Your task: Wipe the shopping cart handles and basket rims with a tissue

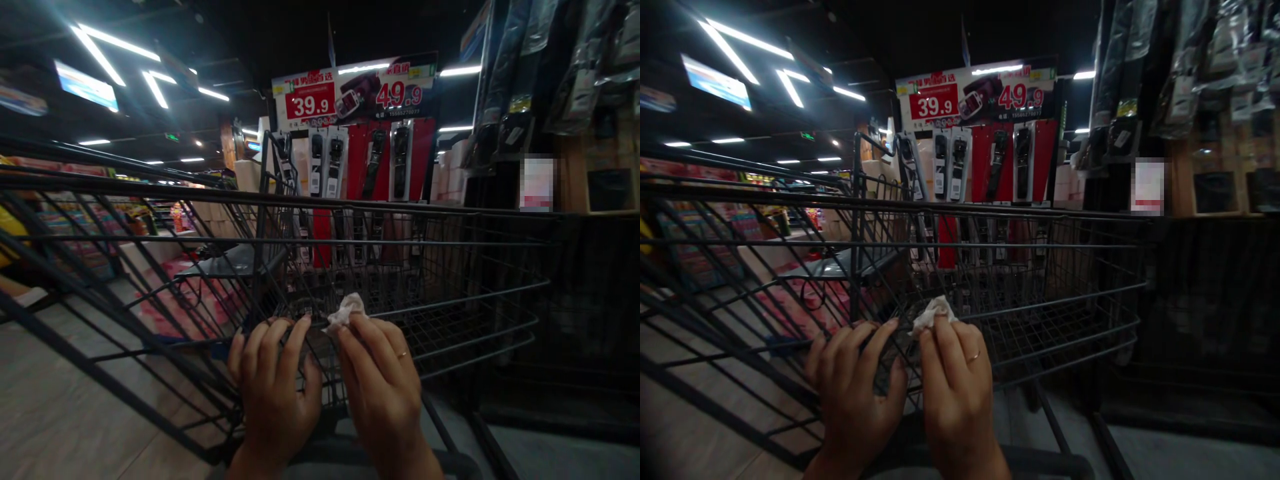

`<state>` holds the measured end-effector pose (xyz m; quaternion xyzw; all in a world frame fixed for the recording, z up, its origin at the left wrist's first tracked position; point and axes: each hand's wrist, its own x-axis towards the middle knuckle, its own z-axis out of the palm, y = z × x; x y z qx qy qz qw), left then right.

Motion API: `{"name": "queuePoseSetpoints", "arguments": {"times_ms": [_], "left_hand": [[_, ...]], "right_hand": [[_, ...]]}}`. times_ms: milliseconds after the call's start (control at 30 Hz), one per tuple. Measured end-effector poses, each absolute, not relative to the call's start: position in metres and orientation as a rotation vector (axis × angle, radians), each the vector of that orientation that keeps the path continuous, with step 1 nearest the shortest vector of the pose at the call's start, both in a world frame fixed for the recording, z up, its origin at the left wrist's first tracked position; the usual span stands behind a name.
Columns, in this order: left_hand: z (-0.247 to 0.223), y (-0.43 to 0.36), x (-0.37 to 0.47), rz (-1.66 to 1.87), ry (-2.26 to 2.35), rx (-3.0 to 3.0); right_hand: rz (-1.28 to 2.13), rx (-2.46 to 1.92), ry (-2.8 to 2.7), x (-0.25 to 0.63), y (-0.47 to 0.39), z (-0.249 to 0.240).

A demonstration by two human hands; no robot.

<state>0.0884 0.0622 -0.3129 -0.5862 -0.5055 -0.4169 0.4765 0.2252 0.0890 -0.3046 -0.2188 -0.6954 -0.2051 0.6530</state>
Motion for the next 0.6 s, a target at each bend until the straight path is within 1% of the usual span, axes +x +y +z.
{"name": "queuePoseSetpoints", "arguments": {"times_ms": [133,333,400,500,600], "left_hand": [[-0.311,0.062,0.091,-1.082,-1.239,-1.421],[-0.315,0.063,0.087,-1.035,-1.232,-1.446],[-0.316,0.064,0.087,-1.051,-1.226,-1.445],[-0.315,0.065,0.090,-1.068,-1.226,-1.439],[-0.314,0.066,0.094,-1.100,-1.233,-1.431]], "right_hand": [[-0.470,-0.509,-1.588,0.229,0.091,-0.322],[-0.517,-0.568,-1.654,0.242,0.103,-0.353],[-0.502,-0.664,-1.697,0.245,0.098,-0.349],[-0.405,-0.770,-1.679,0.245,0.081,-0.328],[-0.357,-0.629,-1.566,0.240,0.065,-0.304]]}}
